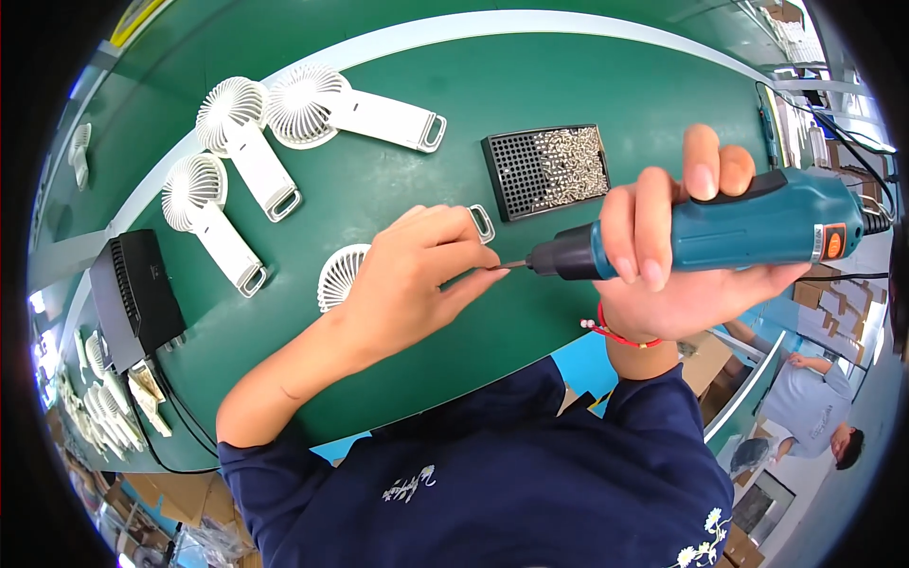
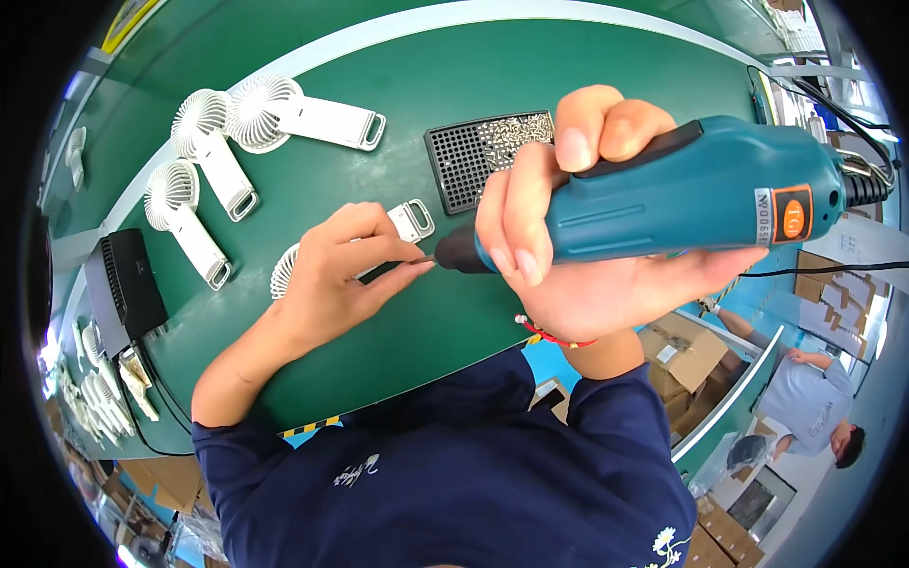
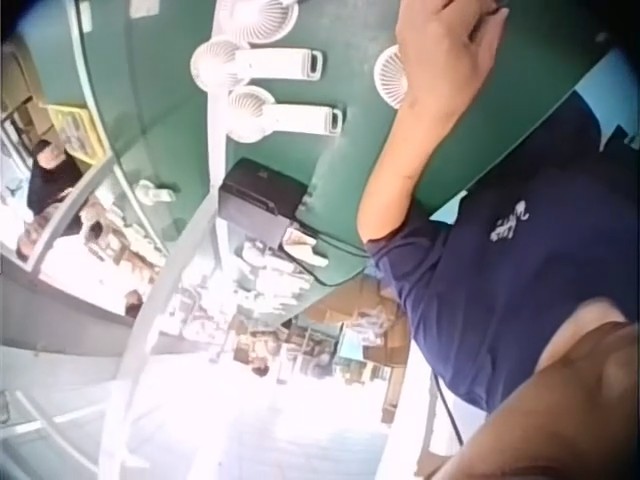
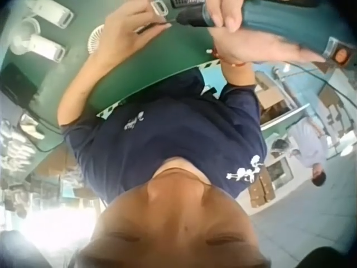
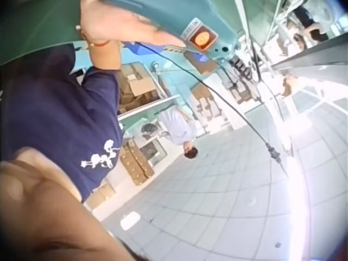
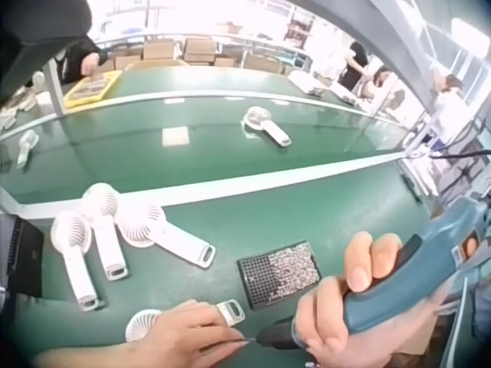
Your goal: Assembling portable handheld fans by attaching components using an electric screwdriver.
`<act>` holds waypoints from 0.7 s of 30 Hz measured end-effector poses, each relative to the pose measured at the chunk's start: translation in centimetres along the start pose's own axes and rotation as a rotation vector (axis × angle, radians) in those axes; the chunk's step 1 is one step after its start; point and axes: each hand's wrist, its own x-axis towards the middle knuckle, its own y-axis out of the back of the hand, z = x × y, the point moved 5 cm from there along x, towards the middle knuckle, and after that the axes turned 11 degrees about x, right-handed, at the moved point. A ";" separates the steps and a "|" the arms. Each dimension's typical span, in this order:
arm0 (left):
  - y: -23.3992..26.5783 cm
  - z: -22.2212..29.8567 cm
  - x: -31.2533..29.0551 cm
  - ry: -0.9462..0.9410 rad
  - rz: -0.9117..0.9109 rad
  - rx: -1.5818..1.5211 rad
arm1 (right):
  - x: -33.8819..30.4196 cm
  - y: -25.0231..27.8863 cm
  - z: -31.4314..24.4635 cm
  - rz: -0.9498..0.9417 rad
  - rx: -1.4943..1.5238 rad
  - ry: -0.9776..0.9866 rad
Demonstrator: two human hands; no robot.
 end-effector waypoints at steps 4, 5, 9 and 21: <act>0.0 -0.3 -0.4 0.047 0.015 -0.039 | -0.3 -0.3 -0.8 0.030 -0.018 0.059; 0.1 -0.3 -0.4 0.061 0.018 -0.050 | -0.3 -0.3 -1.2 0.065 -0.017 0.096; 0.3 0.0 -0.3 0.051 0.009 -0.044 | -0.6 0.3 -0.4 0.051 -0.001 0.064; -0.1 -0.7 0.2 0.131 -0.064 0.037 | -0.4 -0.6 1.2 -0.126 -0.209 0.064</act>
